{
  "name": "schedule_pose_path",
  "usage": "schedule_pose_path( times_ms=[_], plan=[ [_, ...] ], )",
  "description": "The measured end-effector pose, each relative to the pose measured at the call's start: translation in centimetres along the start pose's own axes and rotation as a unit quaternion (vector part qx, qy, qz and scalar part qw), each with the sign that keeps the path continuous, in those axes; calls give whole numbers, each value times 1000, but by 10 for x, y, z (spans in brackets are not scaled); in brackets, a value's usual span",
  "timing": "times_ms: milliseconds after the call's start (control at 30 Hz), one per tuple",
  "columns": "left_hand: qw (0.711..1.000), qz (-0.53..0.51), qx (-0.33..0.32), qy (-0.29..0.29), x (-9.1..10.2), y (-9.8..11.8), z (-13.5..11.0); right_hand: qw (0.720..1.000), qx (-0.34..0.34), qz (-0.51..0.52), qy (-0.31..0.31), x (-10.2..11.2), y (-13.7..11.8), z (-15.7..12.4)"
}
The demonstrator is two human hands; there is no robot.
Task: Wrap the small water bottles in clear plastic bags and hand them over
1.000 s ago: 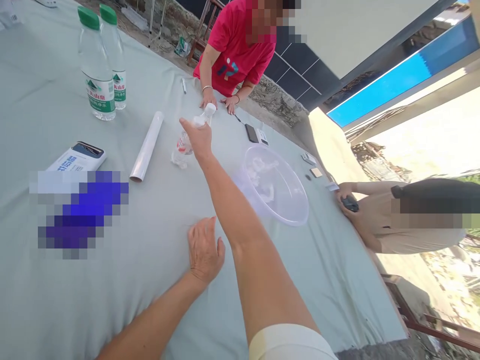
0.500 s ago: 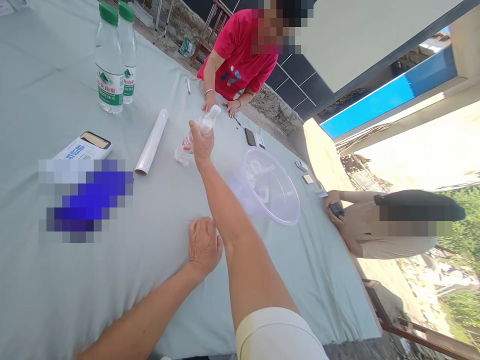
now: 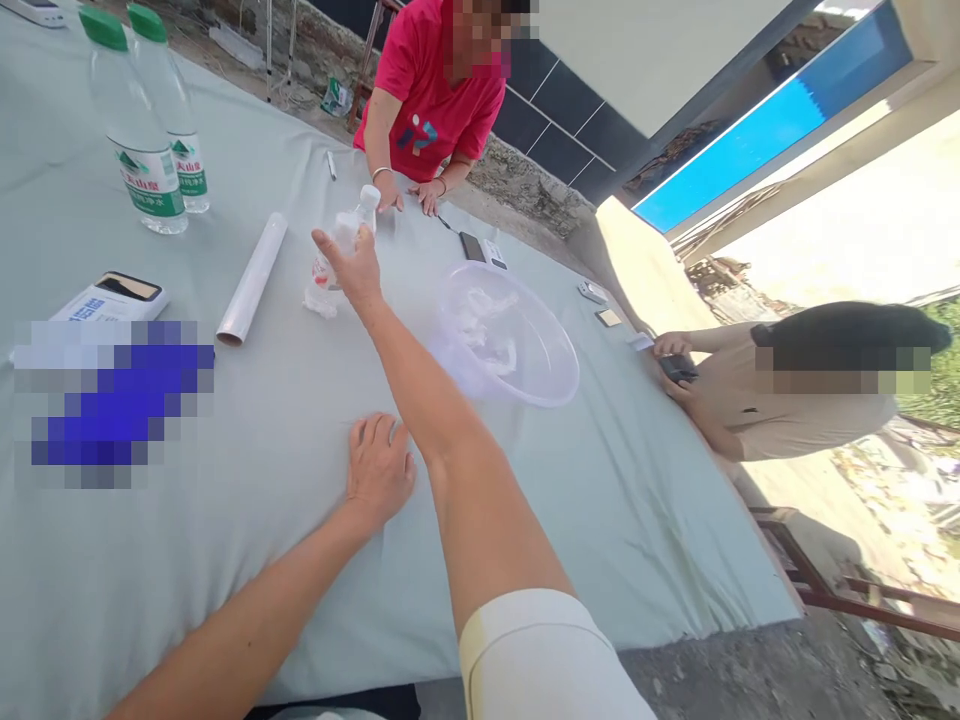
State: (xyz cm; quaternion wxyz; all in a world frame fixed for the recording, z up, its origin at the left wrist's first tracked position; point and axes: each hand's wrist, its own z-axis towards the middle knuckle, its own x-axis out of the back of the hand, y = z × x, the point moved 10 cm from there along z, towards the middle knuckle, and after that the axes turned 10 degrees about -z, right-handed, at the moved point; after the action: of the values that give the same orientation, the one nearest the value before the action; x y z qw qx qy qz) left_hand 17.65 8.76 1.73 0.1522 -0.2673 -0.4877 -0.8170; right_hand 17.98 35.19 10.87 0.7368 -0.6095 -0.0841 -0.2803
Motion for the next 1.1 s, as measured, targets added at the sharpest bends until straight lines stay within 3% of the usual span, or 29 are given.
schedule_pose_path(
  times_ms=[233,400,500,633,767,900,1100],
  plan=[
    [1000,25,-1,-17,0,3,3,999,-28,14,33,50,47,-22],
    [999,43,-5,-17,-1,6,2,995,-67,-9,75,75,73,1],
    [999,45,-7,-13,-1,7,2,996,-59,-35,54,66,69,35],
    [999,46,-8,-6,-1,7,1,997,-18,-69,11,36,53,84],
    [999,43,-6,-3,-2,6,1,997,25,-72,-24,8,41,112],
    [999,36,-6,0,0,6,2,992,50,-100,-54,0,37,111],
    [999,33,-2,-12,-2,4,1,987,8,-152,-56,36,45,80]
  ],
)
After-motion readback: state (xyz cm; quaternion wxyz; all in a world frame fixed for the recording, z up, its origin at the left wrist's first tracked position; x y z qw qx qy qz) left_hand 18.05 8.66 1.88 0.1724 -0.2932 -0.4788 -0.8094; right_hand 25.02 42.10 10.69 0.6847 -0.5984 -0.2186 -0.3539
